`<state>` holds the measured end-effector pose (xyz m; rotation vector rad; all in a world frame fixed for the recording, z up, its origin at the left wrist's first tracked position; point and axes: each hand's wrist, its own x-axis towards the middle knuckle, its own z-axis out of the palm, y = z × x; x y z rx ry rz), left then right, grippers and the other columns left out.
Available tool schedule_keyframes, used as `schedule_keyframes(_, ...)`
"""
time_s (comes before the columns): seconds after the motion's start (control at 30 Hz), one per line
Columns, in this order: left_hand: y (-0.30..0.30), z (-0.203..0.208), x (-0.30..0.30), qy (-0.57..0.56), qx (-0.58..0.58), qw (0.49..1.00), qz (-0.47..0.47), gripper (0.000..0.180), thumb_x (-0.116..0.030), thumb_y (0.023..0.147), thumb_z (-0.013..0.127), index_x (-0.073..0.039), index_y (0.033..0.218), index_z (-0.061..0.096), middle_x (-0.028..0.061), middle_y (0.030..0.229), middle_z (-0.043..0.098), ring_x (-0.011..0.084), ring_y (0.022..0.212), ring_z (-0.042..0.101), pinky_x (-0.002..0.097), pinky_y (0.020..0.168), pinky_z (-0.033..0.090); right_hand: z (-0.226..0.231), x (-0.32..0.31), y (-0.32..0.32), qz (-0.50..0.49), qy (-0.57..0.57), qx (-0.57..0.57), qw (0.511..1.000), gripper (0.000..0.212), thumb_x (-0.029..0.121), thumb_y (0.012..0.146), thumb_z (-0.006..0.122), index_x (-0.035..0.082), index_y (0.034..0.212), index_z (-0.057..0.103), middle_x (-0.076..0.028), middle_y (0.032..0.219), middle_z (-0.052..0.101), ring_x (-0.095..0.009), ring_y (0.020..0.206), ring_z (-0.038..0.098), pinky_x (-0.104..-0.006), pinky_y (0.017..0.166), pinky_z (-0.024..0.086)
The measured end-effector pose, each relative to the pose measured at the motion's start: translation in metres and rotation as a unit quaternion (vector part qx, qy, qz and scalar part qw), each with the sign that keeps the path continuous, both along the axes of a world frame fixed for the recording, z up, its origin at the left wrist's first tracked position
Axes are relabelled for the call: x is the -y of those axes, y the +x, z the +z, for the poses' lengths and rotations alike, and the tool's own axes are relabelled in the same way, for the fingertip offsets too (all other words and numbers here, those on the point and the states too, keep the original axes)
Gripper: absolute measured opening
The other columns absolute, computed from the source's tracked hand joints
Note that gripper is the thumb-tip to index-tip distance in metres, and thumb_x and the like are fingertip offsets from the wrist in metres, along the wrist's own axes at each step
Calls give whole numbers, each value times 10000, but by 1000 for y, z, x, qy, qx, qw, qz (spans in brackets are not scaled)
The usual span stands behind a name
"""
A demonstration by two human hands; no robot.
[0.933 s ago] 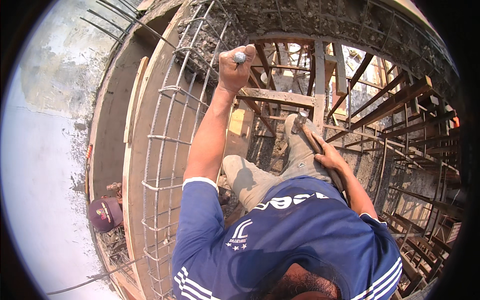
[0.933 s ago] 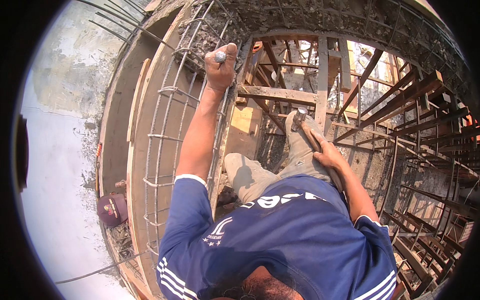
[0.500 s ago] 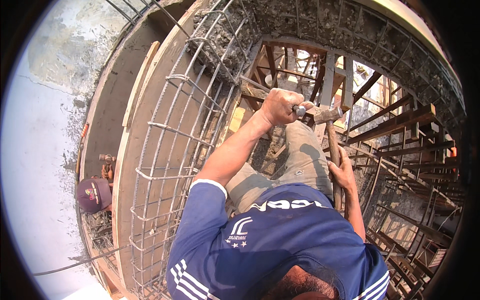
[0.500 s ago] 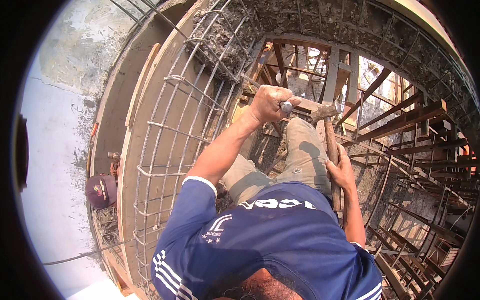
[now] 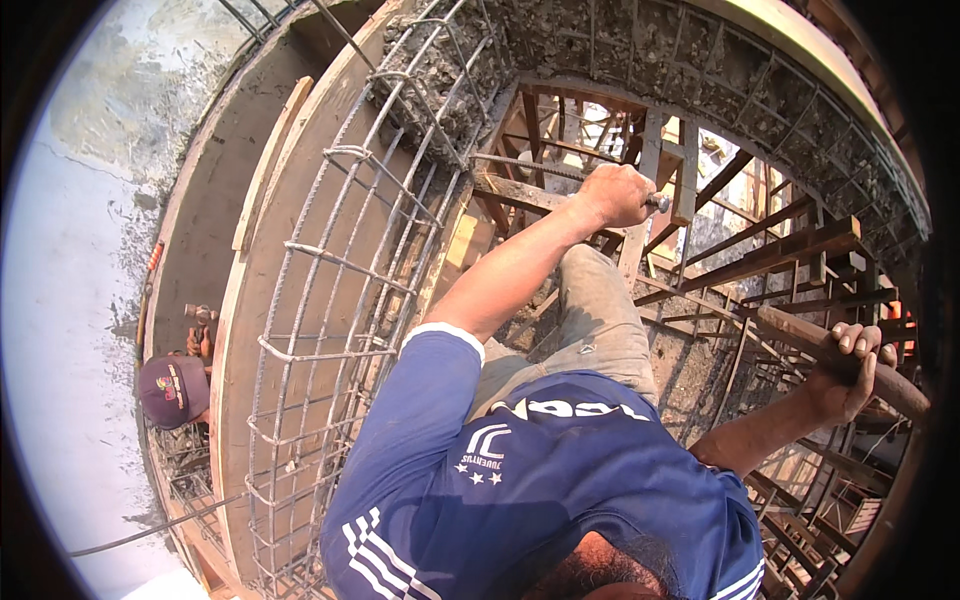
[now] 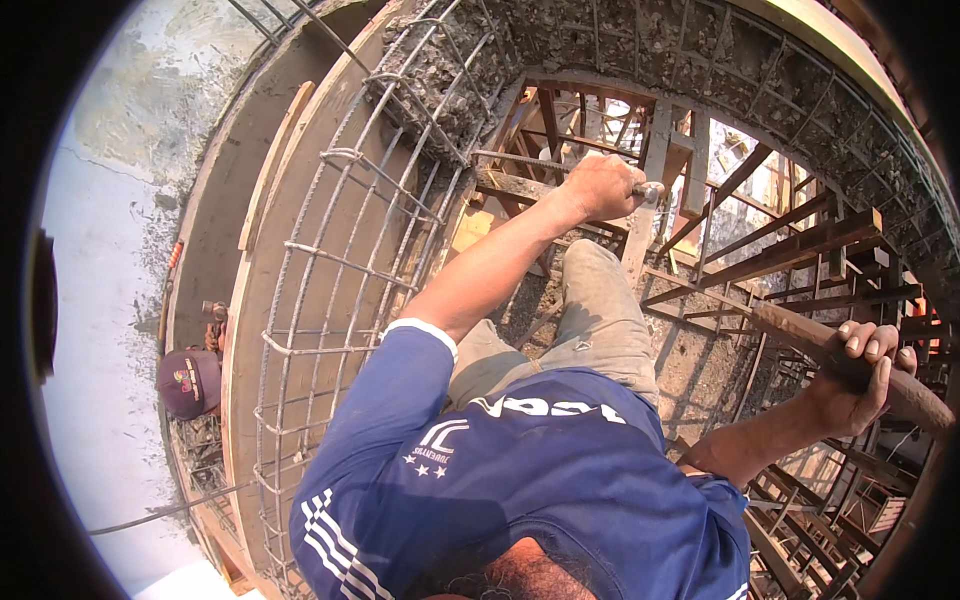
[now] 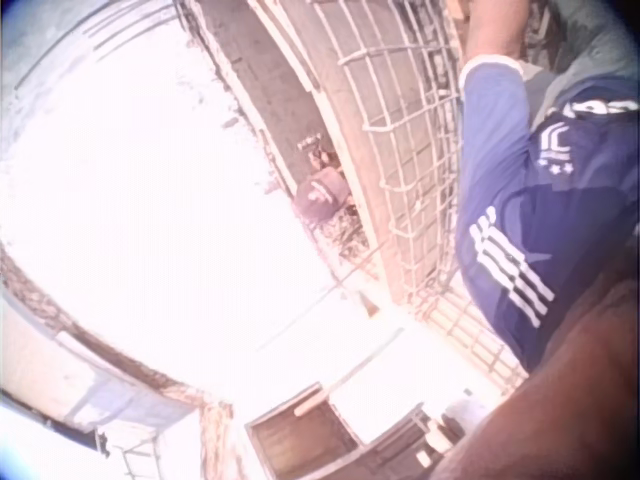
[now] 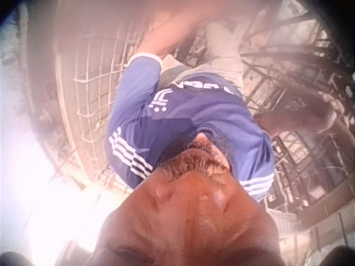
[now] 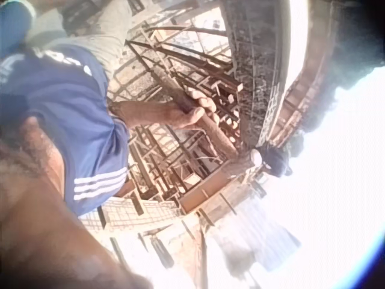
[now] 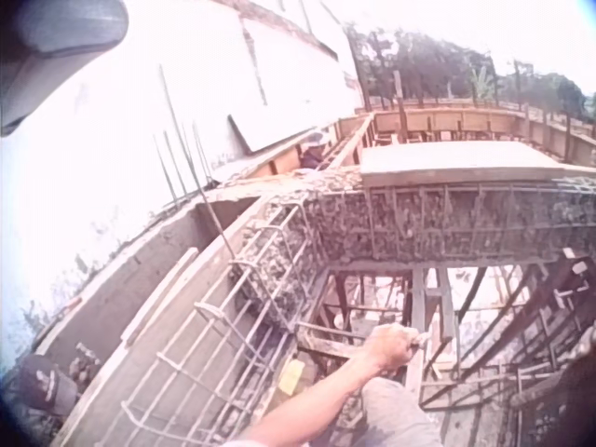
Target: The person uses a hammer and a metal rod to tighten and secure wire ties around rebar intersections on a concrete form. They position the rod through the wire loop and strike it with the hammer to twist and tighten the connection.
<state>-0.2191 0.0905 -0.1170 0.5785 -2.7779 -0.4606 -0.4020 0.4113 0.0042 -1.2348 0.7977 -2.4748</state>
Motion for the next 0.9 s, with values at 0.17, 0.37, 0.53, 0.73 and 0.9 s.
schedule_keyframes(0.17, -27, -6, 11, -2, 9, 1000, 2, 226, -313, 869, 609, -121, 861, 728, 163, 841, 720, 373, 841, 702, 484, 756, 555, -26, 22, 1, 13, -93, 116, 989, 190, 127, 971, 480, 133, 783, 508, 18, 680, 460, -134, 617, 475, -358, 688, 457)
schedule_keyframes(0.37, -32, -21, 19, -26, 92, 995, 8, 246, -305, 824, 625, -132, 926, 765, 139, 935, 748, 312, 919, 729, 436, 821, 579, -142, 94, 109, 148, 531, 138, 823, 142, 62, 876, 607, 49, 910, 470, -34, 618, 508, -143, 448, 523, -303, 400, 449)
schedule_keyframes(0.53, -39, -51, 13, 5, 92, 995, 34, 318, -392, 921, 583, -116, 918, 739, 164, 926, 735, 351, 919, 713, 472, 807, 565, -76, 65, 66, 101, 415, 177, 887, 169, 93, 901, 623, 50, 974, 476, -18, 656, 467, -124, 474, 478, -300, 427, 451)
schedule_keyframes(0.73, -54, -37, 30, 15, 45, 997, 58, 333, -404, 916, 596, -102, 905, 737, 154, 926, 735, 353, 911, 713, 469, 805, 566, -22, 13, -44, -61, 19, 159, 985, 150, 64, 978, 491, 112, 836, 485, 12, 697, 418, -128, 601, 438, -328, 651, 442)
schedule_keyframes(0.9, -56, -29, 30, 1, 58, 997, 54, 312, -401, 909, 603, -120, 904, 739, 161, 922, 732, 362, 905, 709, 467, 807, 565, -117, 86, 49, -4, 353, 197, 915, 99, 75, 906, 555, 70, 833, 489, -13, 644, 467, -143, 504, 483, -327, 508, 459)
